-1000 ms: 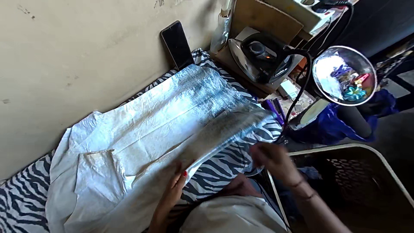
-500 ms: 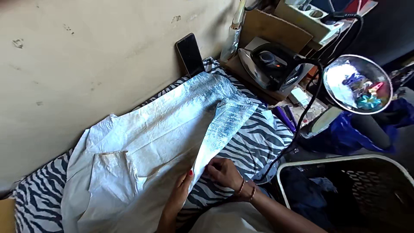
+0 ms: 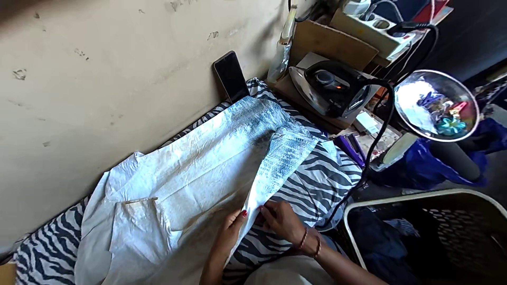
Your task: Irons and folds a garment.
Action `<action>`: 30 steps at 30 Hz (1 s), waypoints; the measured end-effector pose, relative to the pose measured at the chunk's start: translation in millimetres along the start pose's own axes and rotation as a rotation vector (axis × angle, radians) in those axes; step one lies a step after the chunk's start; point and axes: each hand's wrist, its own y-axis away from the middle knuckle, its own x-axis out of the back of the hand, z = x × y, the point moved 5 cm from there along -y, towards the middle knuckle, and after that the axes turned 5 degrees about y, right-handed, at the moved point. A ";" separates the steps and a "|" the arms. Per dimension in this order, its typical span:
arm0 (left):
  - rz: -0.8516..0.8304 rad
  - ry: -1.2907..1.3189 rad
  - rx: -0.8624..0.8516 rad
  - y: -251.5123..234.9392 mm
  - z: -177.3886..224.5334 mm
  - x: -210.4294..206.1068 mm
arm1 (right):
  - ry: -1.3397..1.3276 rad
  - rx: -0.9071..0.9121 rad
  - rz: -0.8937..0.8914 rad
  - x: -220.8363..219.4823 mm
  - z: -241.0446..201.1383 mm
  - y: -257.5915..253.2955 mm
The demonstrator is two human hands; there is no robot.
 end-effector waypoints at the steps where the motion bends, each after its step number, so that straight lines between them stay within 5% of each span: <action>1: 0.009 0.011 0.008 0.1 0.1 1.0 | 0.061 0.015 0.011 1.1 -0.9 0.8; 7: 0.028 0.078 0.073 1.3 1.3 1.3 | 0.270 -0.016 0.022 6.6 -2.3 0.3; 15: -0.081 -0.036 0.049 -18.2 14.7 -0.6 | 0.043 -0.103 0.040 36.1 20.4 4.1; 19: -0.192 -0.099 0.061 -49.1 28.9 -24.0 | 0.112 0.069 0.327 71.7 13.9 6.7; 24: -0.098 -0.164 -0.038 -72.5 37.9 -31.2 | 0.193 0.221 0.640 144.0 14.1 -7.9; 30: -0.094 -0.174 -0.033 -82.5 40.3 -34.7 | 0.267 0.028 0.460 177.8 20.6 -49.1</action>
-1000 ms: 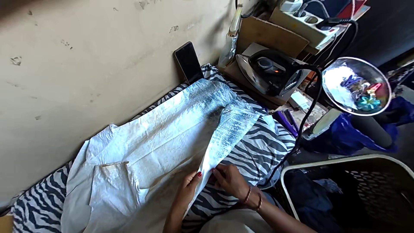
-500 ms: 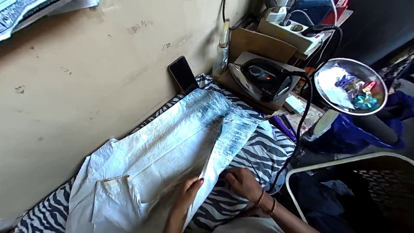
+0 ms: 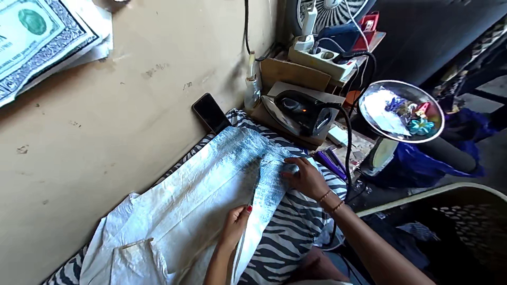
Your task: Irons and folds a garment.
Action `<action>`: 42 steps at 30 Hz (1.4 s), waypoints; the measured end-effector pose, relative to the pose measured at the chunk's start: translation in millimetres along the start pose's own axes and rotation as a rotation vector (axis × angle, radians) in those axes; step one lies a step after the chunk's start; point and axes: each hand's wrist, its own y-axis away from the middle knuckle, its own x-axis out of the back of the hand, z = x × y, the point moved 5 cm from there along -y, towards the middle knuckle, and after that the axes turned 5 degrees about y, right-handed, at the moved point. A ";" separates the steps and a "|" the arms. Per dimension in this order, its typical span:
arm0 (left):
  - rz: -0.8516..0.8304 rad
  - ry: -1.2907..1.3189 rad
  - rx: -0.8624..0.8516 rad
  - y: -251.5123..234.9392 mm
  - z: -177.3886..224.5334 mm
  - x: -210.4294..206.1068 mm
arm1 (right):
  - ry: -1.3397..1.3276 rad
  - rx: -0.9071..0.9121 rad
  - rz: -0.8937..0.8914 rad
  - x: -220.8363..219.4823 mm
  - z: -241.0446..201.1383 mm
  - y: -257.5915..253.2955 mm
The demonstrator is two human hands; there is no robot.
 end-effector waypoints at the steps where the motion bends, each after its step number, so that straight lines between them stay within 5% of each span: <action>1: 0.005 -0.050 -0.029 -1.4 0.3 0.4 | 0.002 -0.015 -0.016 0.2 1.5 -3.7; 7: 0.295 -0.641 -0.325 9.6 21.3 1.7 | -0.022 0.092 0.013 11.5 10.5 -5.8; 17: -0.033 -0.690 -0.331 32.0 68.9 -18.2 | 0.020 0.244 0.421 34.1 4.7 33.4; 21: -0.006 -0.737 -0.401 38.7 72.6 -27.7 | -0.191 0.299 0.154 32.3 -2.9 40.6; 25: 0.201 -0.846 -0.393 46.9 93.1 -5.7 | -0.308 0.303 0.239 25.2 -11.2 49.9; 29: 0.369 -0.957 -0.460 57.2 124.5 20.3 | -0.449 0.641 -0.025 -11.0 -53.8 84.2; 33: 0.261 -0.737 -0.543 61.3 137.4 19.4 | -0.400 0.889 -0.175 -46.6 -92.6 115.1; 37: 0.200 -0.674 -0.538 66.2 126.3 -9.2 | -0.245 0.583 -0.190 -50.4 -80.2 110.0; 40: 0.103 -0.753 -0.606 70.8 93.3 -64.6 | -0.436 0.247 -0.194 -40.5 -35.9 110.7; 42: -0.125 -0.696 -0.554 75.2 54.3 -101.2 | -0.630 -0.076 -0.195 -30.7 5.0 118.0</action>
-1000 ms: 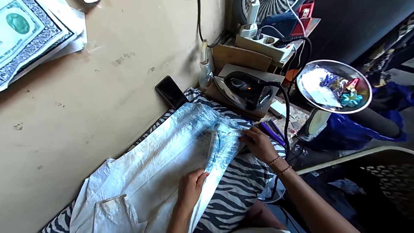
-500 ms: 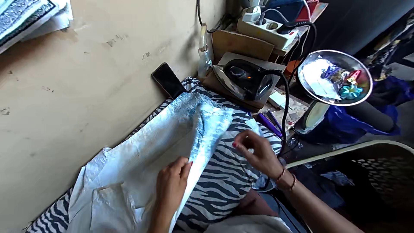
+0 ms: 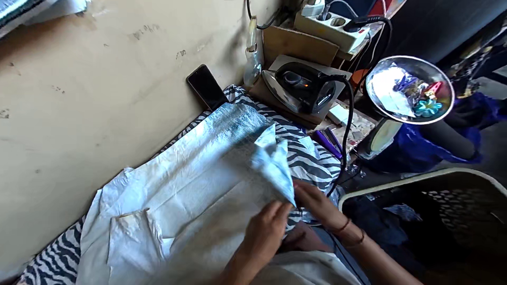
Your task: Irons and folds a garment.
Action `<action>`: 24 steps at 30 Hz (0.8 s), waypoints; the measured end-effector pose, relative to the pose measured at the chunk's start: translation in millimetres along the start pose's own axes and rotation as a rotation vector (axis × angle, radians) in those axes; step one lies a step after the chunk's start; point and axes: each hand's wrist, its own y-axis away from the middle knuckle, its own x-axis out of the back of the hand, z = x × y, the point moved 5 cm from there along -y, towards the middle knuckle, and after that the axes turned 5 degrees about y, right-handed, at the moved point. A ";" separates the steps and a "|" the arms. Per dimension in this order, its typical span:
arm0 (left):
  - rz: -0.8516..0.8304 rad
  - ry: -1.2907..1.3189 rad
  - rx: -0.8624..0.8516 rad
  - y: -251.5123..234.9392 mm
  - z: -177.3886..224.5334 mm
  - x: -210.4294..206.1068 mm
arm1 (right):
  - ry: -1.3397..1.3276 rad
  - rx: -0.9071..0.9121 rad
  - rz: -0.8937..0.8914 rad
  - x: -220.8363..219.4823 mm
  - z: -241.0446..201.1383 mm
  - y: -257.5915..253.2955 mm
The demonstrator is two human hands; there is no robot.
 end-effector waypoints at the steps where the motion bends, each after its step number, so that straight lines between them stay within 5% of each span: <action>1: -0.125 0.102 -0.001 8.0 -1.5 -18.5 | -0.105 -0.136 0.063 16.3 14.1 4.8; 4: -0.025 0.085 -0.052 41.3 -11.7 -22.5 | -0.275 -0.328 0.267 66.6 45.6 18.5; 6: 0.116 -0.156 0.042 72.9 -34.1 -3.6 | -0.182 -0.274 0.316 86.4 49.3 26.7; 11: 0.055 -0.617 0.146 135.5 -98.6 -15.4 | 0.167 -0.129 0.315 86.9 26.5 9.8; 15: 0.044 -0.596 0.081 136.6 -91.7 -27.6 | 0.413 0.086 0.368 91.4 -1.0 3.7; 20: 0.143 -0.557 0.021 129.2 -73.4 -21.0 | 0.564 -0.206 0.134 89.7 2.4 -10.6; 24: 0.077 -0.506 0.239 154.1 -72.8 7.4 | 0.661 0.047 0.194 85.7 -59.3 -13.1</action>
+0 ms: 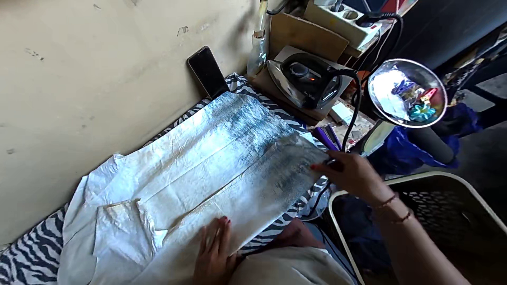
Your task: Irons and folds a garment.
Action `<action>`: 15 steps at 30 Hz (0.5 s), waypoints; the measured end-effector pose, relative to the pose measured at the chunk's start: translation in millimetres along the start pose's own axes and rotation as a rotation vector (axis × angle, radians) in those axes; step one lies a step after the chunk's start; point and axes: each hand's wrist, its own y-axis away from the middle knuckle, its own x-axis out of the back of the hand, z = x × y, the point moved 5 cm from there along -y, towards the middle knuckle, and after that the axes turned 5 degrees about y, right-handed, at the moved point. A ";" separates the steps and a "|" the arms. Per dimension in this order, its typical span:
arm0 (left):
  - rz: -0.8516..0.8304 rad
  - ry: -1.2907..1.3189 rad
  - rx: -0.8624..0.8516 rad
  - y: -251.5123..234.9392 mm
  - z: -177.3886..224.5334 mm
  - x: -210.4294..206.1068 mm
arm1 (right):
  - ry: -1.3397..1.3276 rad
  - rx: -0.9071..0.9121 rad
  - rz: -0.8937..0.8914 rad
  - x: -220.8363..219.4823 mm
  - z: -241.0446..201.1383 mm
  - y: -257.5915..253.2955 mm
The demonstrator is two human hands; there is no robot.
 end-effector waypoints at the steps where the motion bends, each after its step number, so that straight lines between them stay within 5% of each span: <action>1: -0.052 -0.013 0.037 8.2 -10.2 2.6 | 0.003 0.062 0.050 12.2 -12.2 0.8; 6: -0.156 -0.036 0.016 42.1 -35.1 1.9 | 0.063 -0.026 -0.067 15.5 13.5 -11.3; 10: -0.052 -0.082 -0.049 31.5 -18.5 -7.0 | 0.129 -0.149 -0.136 -2.3 30.0 -14.8; 15: 0.072 -0.049 -0.200 -24.3 17.7 -25.7 | 0.209 0.087 0.013 21.3 -26.6 -22.5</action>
